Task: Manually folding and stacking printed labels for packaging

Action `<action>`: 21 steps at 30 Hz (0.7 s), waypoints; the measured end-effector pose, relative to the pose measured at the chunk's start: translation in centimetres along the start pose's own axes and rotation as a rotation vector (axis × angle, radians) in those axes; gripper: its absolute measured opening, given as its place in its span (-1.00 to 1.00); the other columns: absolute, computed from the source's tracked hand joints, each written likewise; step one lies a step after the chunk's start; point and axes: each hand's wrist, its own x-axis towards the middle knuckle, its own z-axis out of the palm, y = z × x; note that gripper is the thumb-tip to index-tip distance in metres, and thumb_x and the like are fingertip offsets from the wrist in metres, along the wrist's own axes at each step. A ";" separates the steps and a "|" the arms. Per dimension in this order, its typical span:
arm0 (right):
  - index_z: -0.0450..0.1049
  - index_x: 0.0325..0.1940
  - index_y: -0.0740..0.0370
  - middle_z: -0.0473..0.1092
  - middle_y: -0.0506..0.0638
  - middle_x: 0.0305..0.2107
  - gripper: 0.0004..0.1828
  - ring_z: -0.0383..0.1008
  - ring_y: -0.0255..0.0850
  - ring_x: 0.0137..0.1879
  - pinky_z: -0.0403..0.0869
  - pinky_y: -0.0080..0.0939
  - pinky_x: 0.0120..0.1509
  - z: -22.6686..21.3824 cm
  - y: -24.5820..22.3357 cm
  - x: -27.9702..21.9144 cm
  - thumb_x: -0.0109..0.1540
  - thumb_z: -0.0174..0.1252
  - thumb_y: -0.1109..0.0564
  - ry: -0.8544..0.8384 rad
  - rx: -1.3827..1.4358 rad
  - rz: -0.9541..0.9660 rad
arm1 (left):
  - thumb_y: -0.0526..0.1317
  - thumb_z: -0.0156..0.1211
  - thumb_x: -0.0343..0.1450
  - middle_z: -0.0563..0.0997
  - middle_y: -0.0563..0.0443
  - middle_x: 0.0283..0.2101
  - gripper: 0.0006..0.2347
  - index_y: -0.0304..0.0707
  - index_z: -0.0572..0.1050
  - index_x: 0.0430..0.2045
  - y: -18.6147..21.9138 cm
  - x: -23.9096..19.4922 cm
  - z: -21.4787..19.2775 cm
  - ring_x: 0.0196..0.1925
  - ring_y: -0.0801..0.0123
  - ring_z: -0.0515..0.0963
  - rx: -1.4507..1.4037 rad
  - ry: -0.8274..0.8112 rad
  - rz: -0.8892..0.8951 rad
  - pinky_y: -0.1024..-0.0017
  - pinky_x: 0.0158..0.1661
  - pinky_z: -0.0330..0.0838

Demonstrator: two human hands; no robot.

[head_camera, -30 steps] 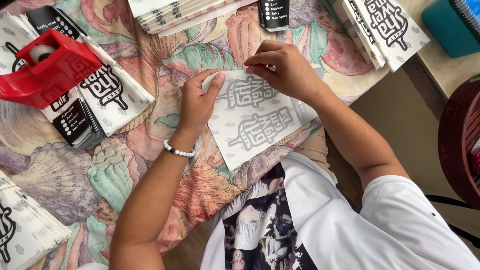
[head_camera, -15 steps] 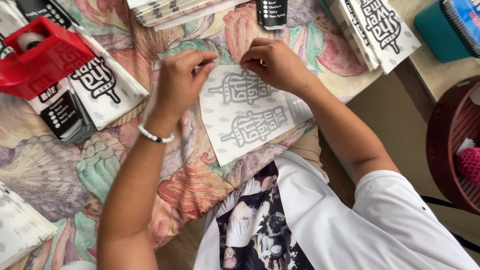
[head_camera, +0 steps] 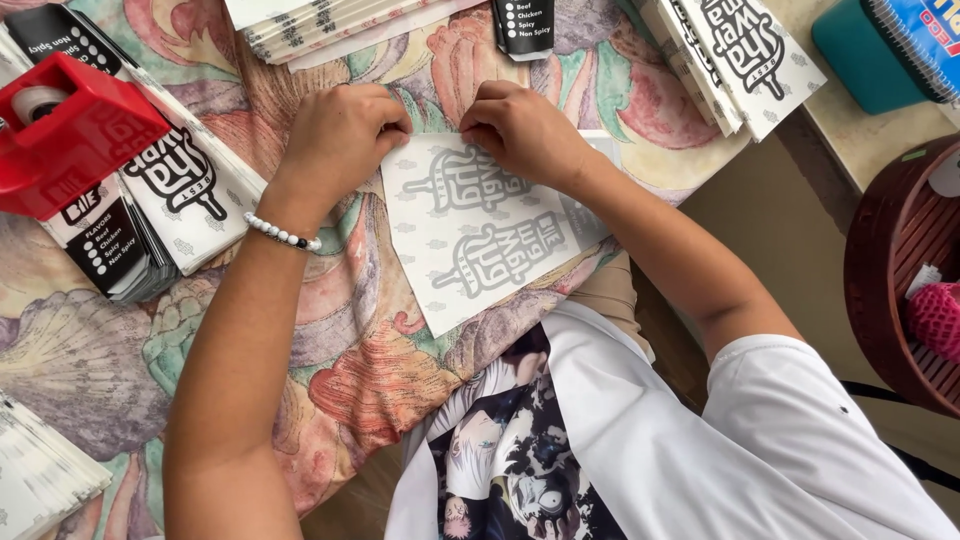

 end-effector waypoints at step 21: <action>0.64 -0.06 0.23 0.54 0.01 -0.21 -0.84 0.56 -0.05 -0.26 0.54 -0.07 -0.32 -2.5 -0.4 0.9 0.35 0.17 0.27 -0.219 -0.135 -0.101 | -0.42 0.36 0.41 0.62 -0.05 -0.27 -0.93 -0.40 0.66 -0.29 -1.2 -0.6 0.3 -0.27 0.13 0.62 -0.131 0.014 0.093 0.21 -0.29 0.56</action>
